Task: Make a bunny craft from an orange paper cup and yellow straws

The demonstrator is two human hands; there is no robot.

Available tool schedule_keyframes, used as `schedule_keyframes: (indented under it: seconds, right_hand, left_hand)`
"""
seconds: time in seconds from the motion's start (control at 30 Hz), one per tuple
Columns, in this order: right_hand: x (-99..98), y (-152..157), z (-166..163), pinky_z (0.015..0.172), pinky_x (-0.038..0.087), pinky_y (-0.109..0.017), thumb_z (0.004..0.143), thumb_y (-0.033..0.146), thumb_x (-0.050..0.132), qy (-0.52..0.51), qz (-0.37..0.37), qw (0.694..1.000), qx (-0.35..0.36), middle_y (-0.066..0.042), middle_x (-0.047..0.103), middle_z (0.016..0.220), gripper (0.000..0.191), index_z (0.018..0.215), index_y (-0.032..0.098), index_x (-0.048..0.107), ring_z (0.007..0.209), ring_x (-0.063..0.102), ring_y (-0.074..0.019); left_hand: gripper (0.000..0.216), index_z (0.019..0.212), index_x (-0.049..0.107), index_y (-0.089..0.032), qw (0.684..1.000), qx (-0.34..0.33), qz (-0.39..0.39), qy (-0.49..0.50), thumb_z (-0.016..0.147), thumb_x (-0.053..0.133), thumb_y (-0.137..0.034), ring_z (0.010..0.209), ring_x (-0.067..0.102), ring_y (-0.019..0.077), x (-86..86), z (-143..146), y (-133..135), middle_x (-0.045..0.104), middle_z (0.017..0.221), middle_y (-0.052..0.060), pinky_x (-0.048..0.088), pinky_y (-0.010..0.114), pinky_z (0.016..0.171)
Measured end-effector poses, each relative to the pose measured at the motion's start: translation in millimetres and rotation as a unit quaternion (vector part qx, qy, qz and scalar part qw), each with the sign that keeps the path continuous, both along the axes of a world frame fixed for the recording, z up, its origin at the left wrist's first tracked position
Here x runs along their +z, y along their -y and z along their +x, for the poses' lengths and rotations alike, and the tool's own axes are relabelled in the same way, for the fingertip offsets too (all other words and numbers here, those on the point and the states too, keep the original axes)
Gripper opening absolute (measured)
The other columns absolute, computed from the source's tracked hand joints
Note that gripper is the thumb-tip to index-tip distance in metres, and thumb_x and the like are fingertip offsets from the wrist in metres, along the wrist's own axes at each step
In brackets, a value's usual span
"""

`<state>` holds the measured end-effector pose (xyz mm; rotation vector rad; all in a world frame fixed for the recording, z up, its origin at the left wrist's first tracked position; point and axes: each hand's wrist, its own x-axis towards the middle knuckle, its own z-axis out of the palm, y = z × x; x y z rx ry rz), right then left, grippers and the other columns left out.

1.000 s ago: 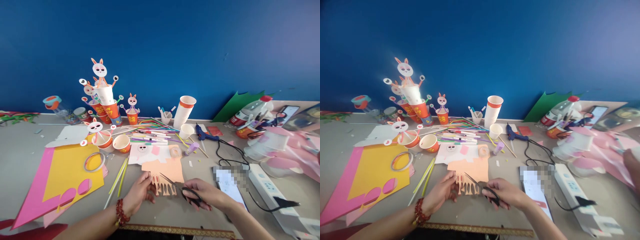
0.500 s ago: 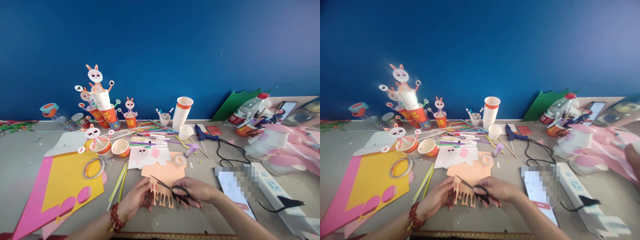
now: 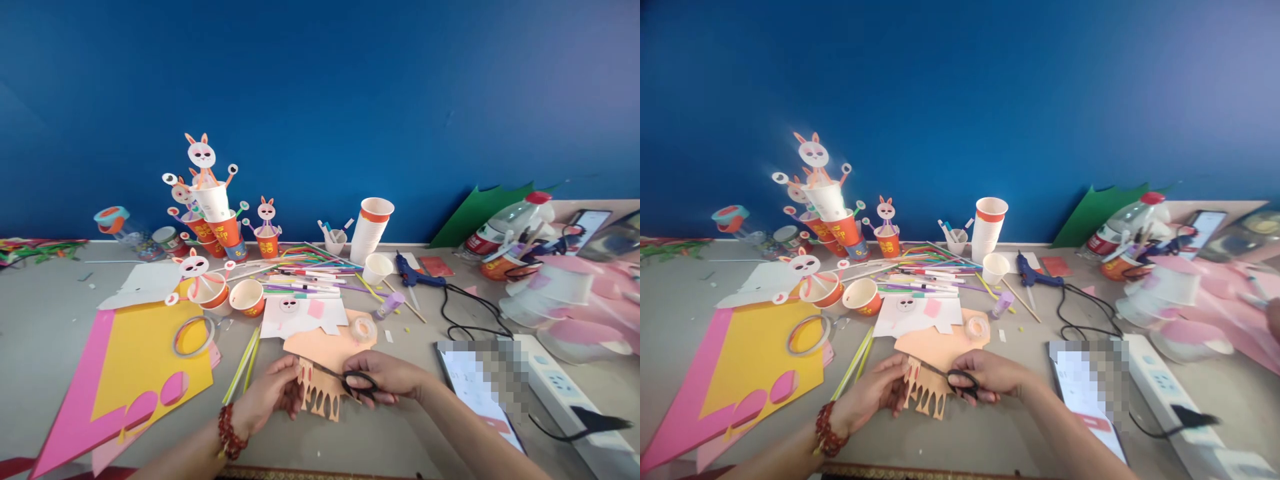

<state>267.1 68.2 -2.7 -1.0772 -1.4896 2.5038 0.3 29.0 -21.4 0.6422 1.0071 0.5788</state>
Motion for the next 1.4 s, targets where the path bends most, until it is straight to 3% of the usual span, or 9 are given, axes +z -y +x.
schedule_keyframes:
  seconds: [0.53,0.97,1.4]
  right_hand:
    - [-4.4,-1.1,-0.9,0.029,0.018,-0.016,0.073,0.075,0.069,-0.026,-0.005,1.0,0.008,0.007,0.059,0.054,0.061,0.076,0.015,0.058,0.028,0.03,-0.0012]
    - [-4.3,-7.4,0.9,0.03,0.016,-0.016,0.078,0.064,0.071,0.005,0.032,0.999,0.014,0.007,0.057,0.054,0.05,0.073,0.016,0.055,0.03,0.031,-0.0008]
    - [-8.6,-1.2,-5.2,0.029,0.017,-0.016,0.079,0.055,0.073,0.046,0.1,0.993,-0.033,0.008,0.055,0.05,0.045,0.066,0.018,0.051,0.031,0.03,-0.0016]
  left_hand:
    - [0.05,0.077,0.055,-0.019,0.999,-0.013,0.015,-0.028,0.068,0.076,-0.063,0.041,0.055,0.0079,7.0,-2.1,-1.5,0.065,0.06,-0.002,0.04,0.017,0.039]
    - [0.054,0.077,0.054,-0.019,0.999,-0.007,0.01,-0.036,0.064,0.079,-0.065,0.04,0.055,0.0086,2.8,-2.8,-2.6,0.064,0.057,-0.003,0.04,0.018,0.038]
    - [0.051,0.079,0.056,-0.018,0.999,-0.01,0.011,-0.031,0.067,0.077,-0.063,0.042,0.054,0.0079,9.2,-3.7,-2.5,0.062,0.059,-0.003,0.041,0.018,0.04]
